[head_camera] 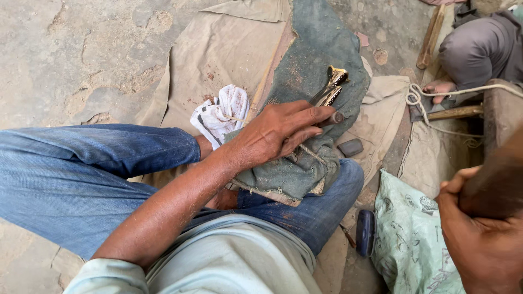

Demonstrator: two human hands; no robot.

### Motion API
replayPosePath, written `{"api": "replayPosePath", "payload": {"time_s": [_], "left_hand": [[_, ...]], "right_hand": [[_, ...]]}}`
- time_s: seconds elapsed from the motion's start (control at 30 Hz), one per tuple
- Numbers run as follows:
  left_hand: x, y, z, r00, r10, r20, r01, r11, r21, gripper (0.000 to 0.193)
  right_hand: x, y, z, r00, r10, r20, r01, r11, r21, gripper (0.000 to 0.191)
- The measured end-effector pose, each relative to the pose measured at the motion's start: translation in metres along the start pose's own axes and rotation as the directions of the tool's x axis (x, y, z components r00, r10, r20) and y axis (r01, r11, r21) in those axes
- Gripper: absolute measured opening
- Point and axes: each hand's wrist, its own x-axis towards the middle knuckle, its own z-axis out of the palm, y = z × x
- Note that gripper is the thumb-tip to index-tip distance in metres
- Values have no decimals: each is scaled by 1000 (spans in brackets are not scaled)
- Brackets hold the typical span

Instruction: The person sits on the ground and uses a wooden mallet and metal punch to shape a small metal piece secured in a cloth bundle. They repeatedly reposition the punch and strike it to form the metal, occasionally adjusting the bundle.

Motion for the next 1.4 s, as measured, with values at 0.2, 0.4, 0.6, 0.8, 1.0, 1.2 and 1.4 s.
{"api": "replayPosePath", "payload": {"time_s": [0.2, 0.4, 0.6, 0.8, 1.0, 1.2, 1.4], "left_hand": [[1, 3, -1, 997, 68, 35, -69, 997, 21, 35], [2, 5, -1, 999, -6, 46, 5, 1000, 14, 35], [-9, 7, 5, 1000, 22, -7, -22, 996, 89, 32], [-19, 6, 11, 997, 25, -70, -14, 988, 157, 34], [-14, -2, 4, 1000, -18, -4, 18, 997, 73, 35], [-13, -1, -2, 997, 69, 23, -71, 992, 106, 33], [-8, 3, -5, 998, 3, 62, -6, 998, 55, 33]], "right_hand": [[-11, 21, -1, 993, -113, -15, 105, 957, -270, 26], [-6, 28, 7, 979, -9, 202, 127, 803, -583, 26], [-4, 14, 2, 963, -262, 64, 260, 838, -480, 27], [3, 7, -2, 981, -184, 65, 195, 897, -397, 29], [-2, -5, 7, 997, -19, -81, 20, 1000, 14, 38], [-7, -1, 1, 957, -241, 158, 288, 824, -487, 37], [-5, 5, 4, 974, -153, 169, 213, 874, -437, 22]]}}
